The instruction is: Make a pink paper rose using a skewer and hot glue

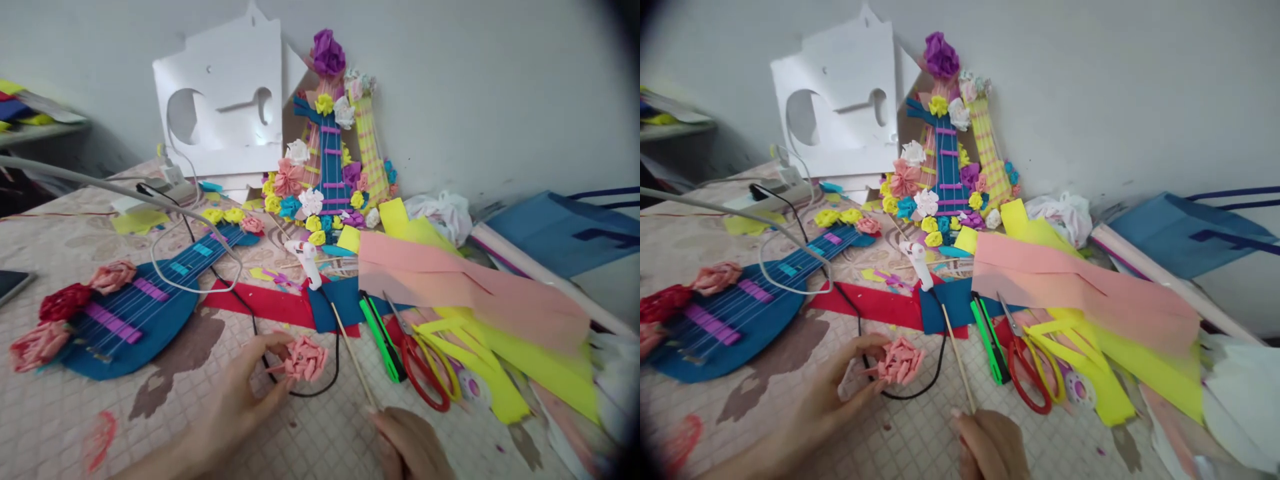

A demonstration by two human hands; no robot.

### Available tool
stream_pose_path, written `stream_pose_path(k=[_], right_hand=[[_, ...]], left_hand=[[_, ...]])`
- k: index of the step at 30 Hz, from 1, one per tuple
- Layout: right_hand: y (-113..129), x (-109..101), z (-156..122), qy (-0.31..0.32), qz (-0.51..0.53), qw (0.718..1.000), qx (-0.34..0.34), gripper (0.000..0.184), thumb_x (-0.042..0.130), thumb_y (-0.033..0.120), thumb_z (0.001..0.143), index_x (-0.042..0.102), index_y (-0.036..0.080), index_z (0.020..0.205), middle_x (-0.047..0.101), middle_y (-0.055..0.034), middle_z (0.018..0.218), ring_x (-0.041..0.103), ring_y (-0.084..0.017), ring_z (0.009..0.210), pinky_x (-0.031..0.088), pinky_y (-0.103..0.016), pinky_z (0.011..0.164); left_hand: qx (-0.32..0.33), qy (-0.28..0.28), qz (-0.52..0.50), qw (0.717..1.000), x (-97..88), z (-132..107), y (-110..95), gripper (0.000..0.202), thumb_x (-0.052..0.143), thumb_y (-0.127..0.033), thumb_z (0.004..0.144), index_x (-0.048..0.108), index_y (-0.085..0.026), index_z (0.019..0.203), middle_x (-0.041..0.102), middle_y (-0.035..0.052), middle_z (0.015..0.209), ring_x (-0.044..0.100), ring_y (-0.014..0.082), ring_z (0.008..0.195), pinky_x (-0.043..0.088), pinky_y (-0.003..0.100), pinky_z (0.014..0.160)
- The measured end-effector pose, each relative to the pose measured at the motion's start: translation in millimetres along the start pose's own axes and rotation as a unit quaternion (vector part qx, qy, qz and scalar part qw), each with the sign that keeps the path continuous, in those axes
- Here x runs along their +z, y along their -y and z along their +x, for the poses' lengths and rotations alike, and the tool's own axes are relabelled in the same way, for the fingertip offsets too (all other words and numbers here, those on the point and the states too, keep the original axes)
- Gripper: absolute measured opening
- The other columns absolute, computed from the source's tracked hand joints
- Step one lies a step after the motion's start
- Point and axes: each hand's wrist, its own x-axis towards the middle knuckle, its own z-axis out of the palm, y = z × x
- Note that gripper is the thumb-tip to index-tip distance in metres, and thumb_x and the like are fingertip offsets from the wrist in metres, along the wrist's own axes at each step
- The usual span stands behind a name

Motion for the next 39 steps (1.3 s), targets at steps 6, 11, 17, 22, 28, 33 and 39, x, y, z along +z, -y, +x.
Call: stream_pose_path(k=[6,11,17,22,28,33,39], right_hand=[[-2,-6,-2,0.015,0.054,0.998,0.01,0.019,0.039,0.022,0.091,0.052,0.023,0.076,0.061,-0.0033,0.066,0.061,-0.017,0.059,0.048,-0.03,0.054],[7,1,1,0.023,0.087,0.996,-0.015,0.017,0.038,0.018,0.09,0.047,0.023,0.077,0.055,-0.0013,0.061,0.057,-0.016,0.056,0.044,-0.028,0.052],[15,5,12,0.033,0.114,0.992,-0.036,0.016,0.038,0.014,0.087,0.048,0.023,0.079,0.053,-0.0002,0.059,0.056,-0.016,0.054,0.043,-0.028,0.05],[17,9,9,0.049,0.13,0.99,-0.034,0.015,0.04,0.012,0.086,0.05,0.023,0.082,0.056,-0.0003,0.061,0.058,-0.015,0.057,0.045,-0.027,0.053],[17,13,5,0.062,0.165,0.984,-0.022,0.015,0.04,0.013,0.088,0.051,0.023,0.085,0.054,-0.0004,0.063,0.058,-0.016,0.06,0.046,-0.028,0.053],[20,17,5,0.054,0.133,0.99,0.02,0.03,0.048,0.02,0.087,0.049,0.022,0.117,0.058,-0.0089,0.098,0.059,-0.021,0.085,0.052,-0.034,0.068],[24,26,6,0.095,0.098,0.99,0.032,0.053,0.057,0.022,0.084,0.038,0.023,0.134,0.046,-0.013,0.123,0.047,-0.027,0.116,0.045,-0.048,0.096]], left_hand=[[0.002,-0.007,0.011,1.0,-0.3,1,-5,0.034,0.06,-0.023,0.084,0.051,-0.028,0.116,0.062,0.0031,0.106,0.061,0.0183,0.097,0.053,0.033,0.083],[0.017,-0.021,0.028,0.999,0.6,0,-6,0.035,0.06,-0.023,0.085,0.051,-0.026,0.118,0.062,0.0032,0.105,0.061,0.0182,0.096,0.052,0.033,0.084],[0.034,-0.013,0.031,0.999,3.4,-4,-4,0.035,0.059,-0.021,0.084,0.05,-0.024,0.118,0.063,0.0037,0.106,0.061,0.018,0.096,0.051,0.033,0.084],[0.036,0.002,0.021,0.999,3.7,-8,-10,0.034,0.06,-0.021,0.083,0.051,-0.023,0.115,0.063,0.0029,0.106,0.061,0.0171,0.096,0.05,0.031,0.086],[0.041,0.011,0.028,0.999,5.1,-16,-15,0.036,0.059,-0.017,0.081,0.051,-0.024,0.116,0.063,0.0022,0.104,0.061,0.0175,0.095,0.049,0.033,0.086],[0.046,0.011,0.04,0.998,7.6,-18,-15,0.039,0.06,-0.014,0.078,0.052,-0.024,0.115,0.064,0.0013,0.097,0.061,0.0174,0.092,0.05,0.033,0.084],[0.024,0.025,0.012,0.999,12.8,-20,-10,0.038,0.06,-0.017,0.079,0.052,-0.024,0.115,0.062,0.0014,0.095,0.061,0.0161,0.089,0.054,0.03,0.078]])
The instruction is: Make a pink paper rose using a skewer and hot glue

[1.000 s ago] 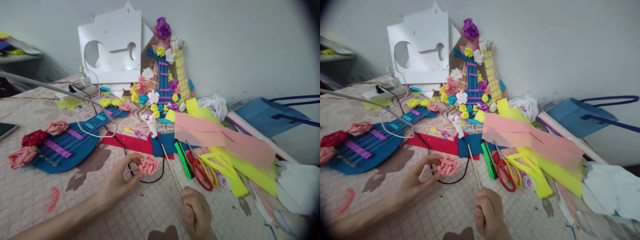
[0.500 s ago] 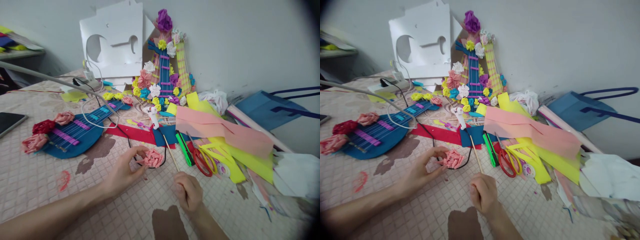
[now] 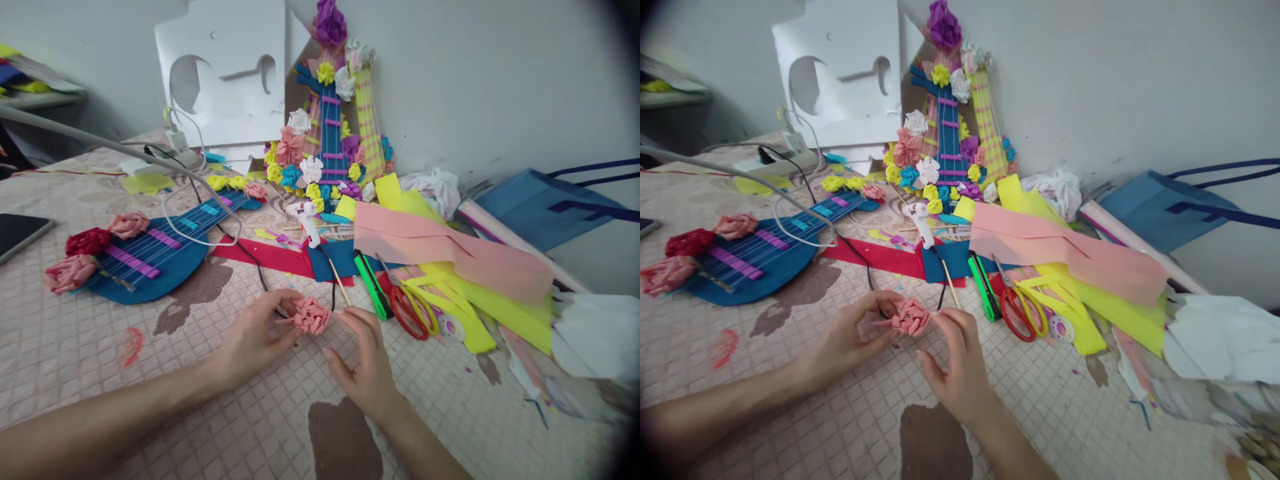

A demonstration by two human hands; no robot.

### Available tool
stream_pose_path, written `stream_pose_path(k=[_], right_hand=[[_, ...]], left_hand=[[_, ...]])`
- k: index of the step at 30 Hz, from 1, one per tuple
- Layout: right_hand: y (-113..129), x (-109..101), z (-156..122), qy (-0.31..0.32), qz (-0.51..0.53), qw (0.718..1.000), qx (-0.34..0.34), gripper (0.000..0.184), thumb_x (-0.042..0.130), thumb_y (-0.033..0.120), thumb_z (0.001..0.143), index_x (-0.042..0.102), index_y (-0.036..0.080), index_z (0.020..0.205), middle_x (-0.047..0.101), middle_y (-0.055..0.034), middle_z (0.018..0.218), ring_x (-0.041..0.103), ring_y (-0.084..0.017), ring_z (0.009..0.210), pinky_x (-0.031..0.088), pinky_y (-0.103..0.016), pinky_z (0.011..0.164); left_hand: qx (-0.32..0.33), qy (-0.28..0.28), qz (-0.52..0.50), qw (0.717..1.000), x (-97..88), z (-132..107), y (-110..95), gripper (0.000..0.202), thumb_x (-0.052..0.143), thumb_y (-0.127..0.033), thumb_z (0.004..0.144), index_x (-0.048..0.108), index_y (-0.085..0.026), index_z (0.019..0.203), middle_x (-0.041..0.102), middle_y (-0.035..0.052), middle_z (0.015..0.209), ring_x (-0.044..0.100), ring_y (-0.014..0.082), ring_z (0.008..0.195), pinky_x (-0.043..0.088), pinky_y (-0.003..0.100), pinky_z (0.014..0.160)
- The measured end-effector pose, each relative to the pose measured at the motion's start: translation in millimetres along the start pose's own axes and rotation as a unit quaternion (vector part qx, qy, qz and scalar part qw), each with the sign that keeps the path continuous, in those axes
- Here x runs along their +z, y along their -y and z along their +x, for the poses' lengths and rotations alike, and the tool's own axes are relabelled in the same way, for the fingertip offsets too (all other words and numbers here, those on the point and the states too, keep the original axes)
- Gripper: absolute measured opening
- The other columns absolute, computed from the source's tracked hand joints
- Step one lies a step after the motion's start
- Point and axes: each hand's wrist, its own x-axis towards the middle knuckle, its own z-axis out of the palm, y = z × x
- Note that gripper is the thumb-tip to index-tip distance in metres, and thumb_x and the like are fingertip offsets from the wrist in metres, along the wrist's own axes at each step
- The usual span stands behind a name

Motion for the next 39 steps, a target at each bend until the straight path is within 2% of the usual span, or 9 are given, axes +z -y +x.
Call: stream_pose_path(k=[8,14,21,26,31,34,36,39], right_hand=[[10,10,1,0.051,0.003,0.999,0.01,0.067,0.059,0.018,0.079,0.03,0.026,0.139,0.042,-0.0121,0.129,0.041,-0.03,0.123,0.04,-0.052,0.101],[12,14,1,0.044,0.015,0.999,0.018,0.061,0.055,0.013,0.081,0.034,0.025,0.137,0.045,-0.0118,0.125,0.044,-0.028,0.118,0.043,-0.049,0.099],[13,15,4,0.055,0.033,0.998,0.016,0.059,0.053,0.008,0.082,0.035,0.025,0.136,0.046,-0.0109,0.124,0.046,-0.025,0.117,0.044,-0.046,0.1],[11,15,5,0.055,0.036,0.998,0.011,0.058,0.052,0.007,0.082,0.036,0.024,0.136,0.047,-0.0106,0.124,0.045,-0.024,0.117,0.043,-0.044,0.101],[10,13,4,0.052,0.039,0.998,0.013,0.056,0.053,0.008,0.083,0.038,0.024,0.134,0.049,-0.01,0.123,0.046,-0.023,0.114,0.045,-0.044,0.097],[8,12,5,0.056,0.034,0.998,-0.012,0.054,0.056,0.011,0.083,0.039,0.024,0.133,0.051,-0.0091,0.121,0.046,-0.024,0.113,0.044,-0.044,0.098],[7,12,5,0.066,0.028,0.997,-0.038,0.054,0.056,0.013,0.083,0.039,0.022,0.133,0.053,-0.0088,0.121,0.044,-0.024,0.115,0.041,-0.045,0.1],[4,11,8,0.101,0.008,0.993,-0.068,0.053,0.055,0.014,0.085,0.038,0.021,0.135,0.052,-0.0088,0.126,0.039,-0.025,0.123,0.037,-0.046,0.105]], left_hand=[[0.01,0.007,-0.007,1.0,4.5,-9,-2,0.048,0.06,-0.018,0.079,0.044,-0.024,0.124,0.06,0.0024,0.099,0.061,0.0163,0.092,0.054,0.032,0.082],[0.021,0.024,0.034,0.999,4.2,-13,-1,0.065,0.06,-0.014,0.078,0.032,-0.026,0.135,0.061,0.0018,0.098,0.06,0.0178,0.093,0.049,0.036,0.087],[0.024,0.03,0.006,0.999,5.2,-14,4,0.066,0.058,-0.014,0.081,0.026,-0.028,0.138,0.059,0.0014,0.098,0.059,0.0153,0.09,0.051,0.03,0.079],[0.05,0.026,0.041,0.998,6.3,-13,8,0.063,0.06,-0.02,0.083,0.029,-0.026,0.137,0.058,0.0033,0.098,0.058,0.017,0.09,0.052,0.034,0.081],[0.081,0.009,0.133,0.988,-4.9,-8,0,0.067,0.071,-0.034,0.078,0.036,-0.022,0.135,0.053,0.0088,0.114,0.051,0.024,0.108,0.046,0.042,0.093],[0.1,0.009,0.144,0.985,-17.5,-1,-7,0.044,0.063,-0.031,0.085,0.048,-0.022,0.125,0.055,0.0081,0.119,0.05,0.0231,0.113,0.043,0.04,0.096],[0.091,0.032,0.143,0.985,-25.2,4,-10,0.024,0.059,-0.026,0.086,0.057,-0.02,0.109,0.063,0.0045,0.106,0.058,0.0194,0.1,0.046,0.035,0.089],[0.051,0.101,0.138,0.984,-32.3,9,-13,0.012,0.059,-0.02,0.083,0.063,-0.02,0.094,0.068,0.0,0.088,0.062,0.0142,0.08,0.047,0.026,0.072]])
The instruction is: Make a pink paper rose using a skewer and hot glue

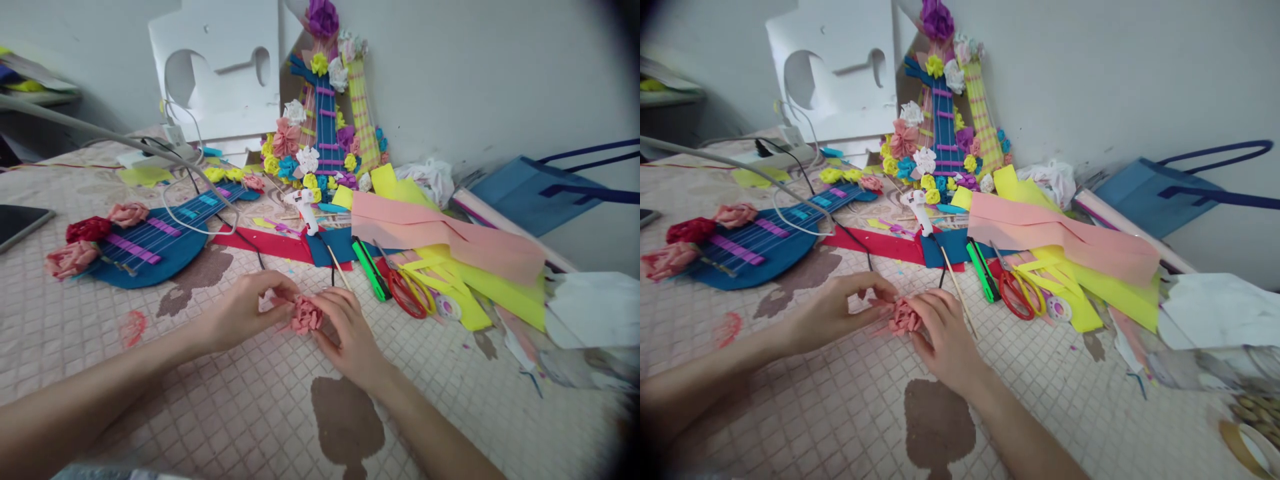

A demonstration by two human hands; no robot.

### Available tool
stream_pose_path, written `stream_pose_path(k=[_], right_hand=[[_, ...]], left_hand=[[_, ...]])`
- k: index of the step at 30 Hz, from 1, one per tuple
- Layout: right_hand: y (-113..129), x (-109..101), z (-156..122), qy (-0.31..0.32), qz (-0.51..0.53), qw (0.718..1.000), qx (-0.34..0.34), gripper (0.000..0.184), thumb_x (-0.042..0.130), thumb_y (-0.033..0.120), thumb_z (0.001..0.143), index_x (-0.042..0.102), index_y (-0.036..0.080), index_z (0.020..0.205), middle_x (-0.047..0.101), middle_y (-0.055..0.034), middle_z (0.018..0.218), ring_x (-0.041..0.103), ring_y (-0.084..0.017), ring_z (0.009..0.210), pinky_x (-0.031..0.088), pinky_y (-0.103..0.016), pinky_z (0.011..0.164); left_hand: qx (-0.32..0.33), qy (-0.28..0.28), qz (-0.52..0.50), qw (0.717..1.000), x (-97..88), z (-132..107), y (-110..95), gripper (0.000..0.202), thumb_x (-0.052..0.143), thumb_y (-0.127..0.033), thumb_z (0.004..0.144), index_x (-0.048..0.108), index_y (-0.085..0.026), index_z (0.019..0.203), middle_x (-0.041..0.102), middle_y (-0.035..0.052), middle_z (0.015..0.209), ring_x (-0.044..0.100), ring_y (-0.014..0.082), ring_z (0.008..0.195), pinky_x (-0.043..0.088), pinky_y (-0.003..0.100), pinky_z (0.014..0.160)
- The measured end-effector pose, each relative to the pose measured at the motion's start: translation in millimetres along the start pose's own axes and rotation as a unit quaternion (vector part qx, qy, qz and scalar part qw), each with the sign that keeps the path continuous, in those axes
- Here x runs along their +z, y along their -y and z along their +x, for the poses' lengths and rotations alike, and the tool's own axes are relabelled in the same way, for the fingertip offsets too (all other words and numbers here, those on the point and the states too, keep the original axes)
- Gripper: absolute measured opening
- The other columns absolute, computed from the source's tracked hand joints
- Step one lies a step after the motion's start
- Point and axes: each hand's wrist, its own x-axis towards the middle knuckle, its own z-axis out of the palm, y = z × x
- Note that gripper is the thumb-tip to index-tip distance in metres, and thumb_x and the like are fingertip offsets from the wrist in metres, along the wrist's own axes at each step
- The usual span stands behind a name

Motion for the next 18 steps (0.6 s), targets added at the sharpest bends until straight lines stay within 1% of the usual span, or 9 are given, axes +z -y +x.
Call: stream_pose_path(k=[2,4,7,8,9,11,13,15,18], right_hand=[[-2,-4,1,0.016,-0.012,1.0,-0.017,0.05,0.056,0.018,0.086,0.039,0.021,0.134,0.05,-0.0094,0.13,0.036,-0.026,0.127,0.034,-0.047,0.107],[-5,-8,2,-0.012,-0.022,1.0,-0.014,0.048,0.059,0.025,0.086,0.042,0.021,0.13,0.049,-0.0106,0.13,0.039,-0.027,0.124,0.036,-0.048,0.106],[-14,-13,2,-0.103,-0.067,0.991,0.06,0.035,0.056,0.026,0.087,0.047,0.019,0.12,0.054,-0.0116,0.114,0.049,-0.026,0.109,0.044,-0.047,0.095],[-17,-13,1,-0.115,-0.09,0.985,0.092,0.03,0.054,0.024,0.087,0.048,0.019,0.116,0.055,-0.0116,0.108,0.051,-0.026,0.105,0.046,-0.046,0.092],[-21,-13,1,-0.113,-0.111,0.98,0.121,0.027,0.053,0.022,0.086,0.049,0.018,0.113,0.055,-0.0119,0.105,0.052,-0.027,0.102,0.048,-0.046,0.088],[-29,-10,-1,-0.083,-0.142,0.973,0.16,0.025,0.051,0.019,0.085,0.05,0.017,0.11,0.055,-0.0128,0.102,0.054,-0.028,0.099,0.05,-0.045,0.083],[-34,-8,-2,-0.06,-0.16,0.969,0.179,0.026,0.048,0.015,0.084,0.05,0.017,0.109,0.055,-0.0129,0.101,0.055,-0.028,0.096,0.051,-0.044,0.08],[-37,-8,-3,-0.054,-0.176,0.965,0.189,0.027,0.045,0.013,0.083,0.05,0.017,0.109,0.055,-0.0119,0.097,0.057,-0.027,0.091,0.051,-0.042,0.077],[-39,-9,-3,-0.05,-0.202,0.955,0.212,0.025,0.044,0.014,0.083,0.051,0.018,0.107,0.056,-0.0101,0.092,0.058,-0.025,0.081,0.051,-0.037,0.067]], left_hand=[[-0.007,0.025,0.002,1.0,-1.5,1,0,0.012,0.059,-0.017,0.08,0.065,-0.02,0.09,0.069,-0.0015,0.082,0.061,0.0122,0.073,0.045,0.023,0.066],[-0.017,0.038,0.002,0.999,-0.7,1,0,0.013,0.058,-0.016,0.08,0.066,-0.02,0.089,0.068,-0.0019,0.079,0.06,0.0111,0.069,0.044,0.022,0.062],[-0.044,0.054,-0.001,0.998,2.4,0,1,0.013,0.057,-0.018,0.08,0.066,-0.019,0.09,0.068,-0.0018,0.075,0.058,0.01,0.063,0.042,0.02,0.057],[-0.052,0.059,-0.003,0.997,3.3,-1,1,0.014,0.057,-0.019,0.08,0.065,-0.019,0.091,0.067,-0.0019,0.074,0.057,0.0097,0.061,0.041,0.02,0.056],[-0.059,0.064,-0.006,0.996,3.9,-1,2,0.014,0.056,-0.02,0.081,0.065,-0.019,0.092,0.067,-0.0021,0.073,0.056,0.0095,0.06,0.04,0.02,0.055],[-0.067,0.076,-0.013,0.995,4.3,-2,4,0.014,0.054,-0.021,0.083,0.063,-0.018,0.094,0.066,-0.0028,0.069,0.055,0.0092,0.057,0.039,0.02,0.054],[-0.072,0.08,-0.009,0.994,3.2,-2,4,0.014,0.051,-0.022,0.085,0.063,-0.018,0.092,0.063,-0.0035,0.064,0.054,0.0088,0.055,0.037,0.02,0.052],[-0.074,0.072,0.002,0.995,0.9,-1,3,0.014,0.05,-0.023,0.086,0.063,-0.018,0.089,0.062,-0.0036,0.062,0.053,0.0087,0.053,0.037,0.02,0.052],[-0.079,0.065,0.003,0.995,-2.2,1,-2,0.015,0.053,-0.028,0.085,0.063,-0.017,0.085,0.064,-0.0016,0.068,0.055,0.01,0.058,0.039,0.021,0.054]])
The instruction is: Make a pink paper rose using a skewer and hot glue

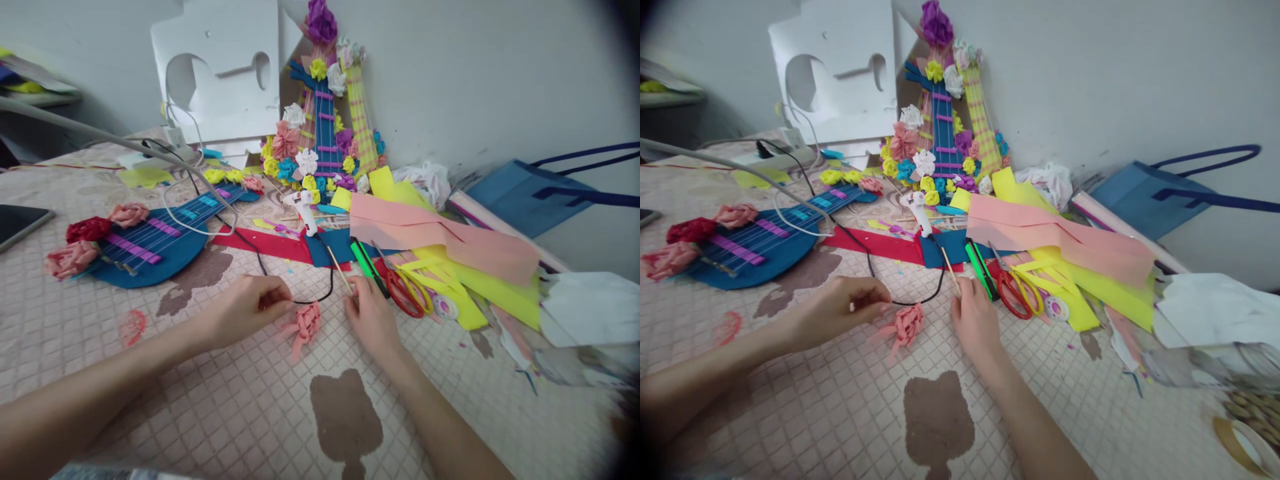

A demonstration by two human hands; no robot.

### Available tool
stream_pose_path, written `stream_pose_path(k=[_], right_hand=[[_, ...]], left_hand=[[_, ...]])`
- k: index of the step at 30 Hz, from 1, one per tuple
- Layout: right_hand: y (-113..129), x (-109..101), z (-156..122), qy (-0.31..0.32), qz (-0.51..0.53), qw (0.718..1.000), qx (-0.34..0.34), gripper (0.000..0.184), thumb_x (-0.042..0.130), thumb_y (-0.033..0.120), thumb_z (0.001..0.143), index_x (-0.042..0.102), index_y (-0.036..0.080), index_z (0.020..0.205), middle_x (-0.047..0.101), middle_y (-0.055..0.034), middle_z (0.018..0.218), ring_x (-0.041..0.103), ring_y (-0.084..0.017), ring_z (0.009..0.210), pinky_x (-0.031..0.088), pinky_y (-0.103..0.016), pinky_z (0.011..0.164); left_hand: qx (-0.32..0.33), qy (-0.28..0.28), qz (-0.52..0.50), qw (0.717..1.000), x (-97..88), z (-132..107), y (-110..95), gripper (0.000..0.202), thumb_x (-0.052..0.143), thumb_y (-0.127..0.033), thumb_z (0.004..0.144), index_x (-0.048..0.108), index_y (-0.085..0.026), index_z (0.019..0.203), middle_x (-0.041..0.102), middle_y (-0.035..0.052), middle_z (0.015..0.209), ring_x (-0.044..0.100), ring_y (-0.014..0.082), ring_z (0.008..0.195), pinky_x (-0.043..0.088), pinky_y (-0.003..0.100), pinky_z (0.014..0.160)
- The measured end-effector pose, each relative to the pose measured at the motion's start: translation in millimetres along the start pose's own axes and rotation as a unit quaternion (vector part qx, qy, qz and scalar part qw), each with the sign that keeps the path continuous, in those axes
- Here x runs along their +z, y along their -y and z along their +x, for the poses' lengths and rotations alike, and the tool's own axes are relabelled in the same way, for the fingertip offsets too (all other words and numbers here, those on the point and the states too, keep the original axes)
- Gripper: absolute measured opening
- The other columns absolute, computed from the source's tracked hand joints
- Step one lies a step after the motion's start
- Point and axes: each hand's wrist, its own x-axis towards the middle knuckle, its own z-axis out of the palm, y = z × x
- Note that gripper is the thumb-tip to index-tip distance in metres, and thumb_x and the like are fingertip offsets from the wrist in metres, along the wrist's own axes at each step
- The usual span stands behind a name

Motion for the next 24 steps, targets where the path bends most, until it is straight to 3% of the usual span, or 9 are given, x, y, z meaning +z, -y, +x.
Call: stream_pose_path(k=[3,6,10,13,16,19,24], right_hand=[[-3,-1,1,0.0,-0.014,1.0,0.011,0.024,0.042,0.015,0.083,0.052,0.017,0.104,0.056,-0.0095,0.091,0.058,-0.023,0.075,0.048,-0.033,0.06],[-6,0,2,-0.014,0.006,1.0,0.003,0.03,0.04,0.012,0.081,0.051,0.018,0.107,0.057,-0.0084,0.09,0.058,-0.023,0.078,0.047,-0.033,0.062],[-8,-1,0,-0.042,0.082,0.996,0.006,0.035,0.04,0.012,0.079,0.049,0.018,0.113,0.055,-0.006,0.088,0.056,-0.021,0.078,0.047,-0.035,0.067],[-4,-4,0,-0.041,0.17,0.984,0.027,0.035,0.041,0.013,0.082,0.048,0.019,0.115,0.054,-0.005,0.088,0.056,-0.019,0.08,0.048,-0.035,0.071],[3,-8,0,-0.009,0.257,0.965,0.052,0.028,0.041,0.018,0.086,0.05,0.019,0.113,0.058,-0.0052,0.09,0.057,-0.017,0.077,0.048,-0.032,0.068],[11,-12,-1,0.041,0.308,0.948,0.069,0.02,0.042,0.025,0.091,0.053,0.02,0.108,0.056,-0.0003,0.078,0.052,-0.013,0.06,0.043,-0.026,0.055],[19,-9,1,0.092,0.306,0.947,0.026,0.014,0.052,0.024,0.088,0.056,0.021,0.1,0.059,0.0017,0.076,0.055,-0.013,0.063,0.042,-0.024,0.058]], left_hand=[[0.002,-0.013,-0.005,1.0,0.3,-1,-5,0.017,0.057,-0.033,0.083,0.062,-0.017,0.086,0.065,0.0003,0.076,0.058,0.0116,0.065,0.043,0.022,0.057],[0.019,-0.016,-0.012,1.0,4.1,-3,-6,0.021,0.06,-0.038,0.082,0.06,-0.017,0.087,0.065,0.0011,0.08,0.057,0.0114,0.065,0.044,0.023,0.057],[0.04,-0.002,-0.026,0.999,9.6,-6,-4,0.026,0.064,-0.041,0.08,0.056,-0.018,0.089,0.063,-0.0001,0.077,0.055,0.0101,0.062,0.043,0.021,0.054],[0.037,0.01,-0.037,0.999,11.9,-8,-2,0.021,0.063,-0.033,0.079,0.054,-0.018,0.091,0.062,-0.0018,0.072,0.055,0.0087,0.057,0.042,0.019,0.052],[0.024,0.032,-0.041,0.998,12.6,-9,1,0.014,0.057,-0.027,0.081,0.054,-0.018,0.091,0.062,-0.0027,0.067,0.054,0.0081,0.054,0.04,0.018,0.049],[0.009,0.059,-0.038,0.998,12.4,-9,3,0.01,0.054,-0.026,0.082,0.054,-0.017,0.088,0.06,-0.0038,0.062,0.052,0.0082,0.051,0.036,0.018,0.047],[-0.024,0.087,-0.045,0.995,12.8,-9,2,0.006,0.055,-0.023,0.078,0.055,-0.017,0.082,0.057,-0.0057,0.055,0.05,0.0086,0.048,0.033,0.018,0.045]])
